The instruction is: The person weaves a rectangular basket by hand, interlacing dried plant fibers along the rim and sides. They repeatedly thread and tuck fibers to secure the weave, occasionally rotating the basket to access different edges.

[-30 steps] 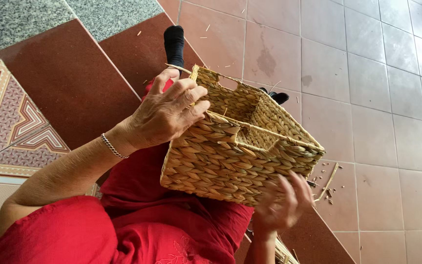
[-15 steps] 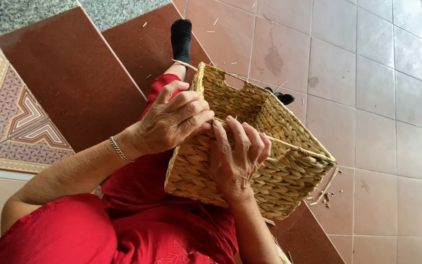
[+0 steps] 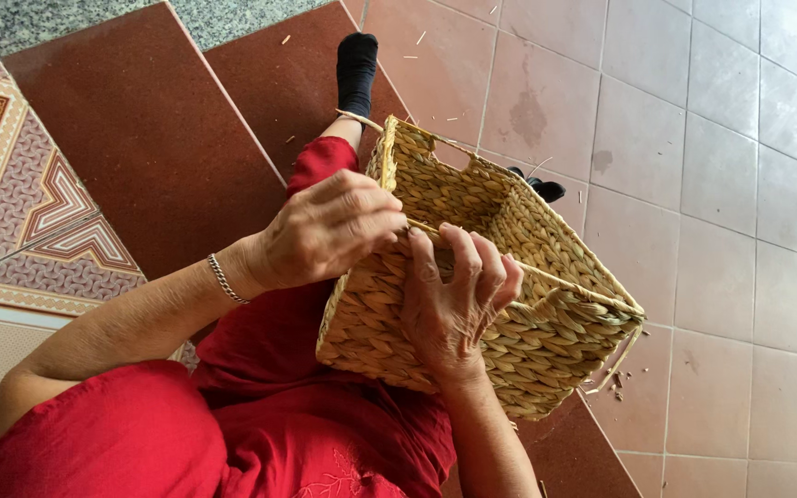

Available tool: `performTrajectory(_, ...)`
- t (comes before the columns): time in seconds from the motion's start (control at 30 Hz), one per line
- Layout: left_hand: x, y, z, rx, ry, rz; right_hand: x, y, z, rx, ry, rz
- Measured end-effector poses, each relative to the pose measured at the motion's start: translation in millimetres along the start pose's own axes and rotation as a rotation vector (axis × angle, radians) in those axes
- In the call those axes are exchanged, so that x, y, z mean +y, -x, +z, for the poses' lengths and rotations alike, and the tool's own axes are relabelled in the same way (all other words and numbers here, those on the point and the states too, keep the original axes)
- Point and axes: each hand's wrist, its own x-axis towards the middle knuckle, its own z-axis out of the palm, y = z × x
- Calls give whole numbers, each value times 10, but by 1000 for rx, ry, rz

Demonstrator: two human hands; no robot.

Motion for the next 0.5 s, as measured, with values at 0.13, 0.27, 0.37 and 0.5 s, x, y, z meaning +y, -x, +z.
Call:
performTrajectory(0.13, 75, -3, -34, 59, 177, -202, -42, 27, -78, -35, 38, -9)
performTrajectory(0.27, 176, -81, -111, 69, 205, -274, -105, 15, -168, -28, 55, -9)
performTrajectory(0.37, 360, -130, -261, -18, 128, -237, -228, 63, -312, -13, 69, -10)
performTrajectory(0.5, 509, -264, -329, -97, 165, -221, -186, 179, -549, 49, -69, -19)
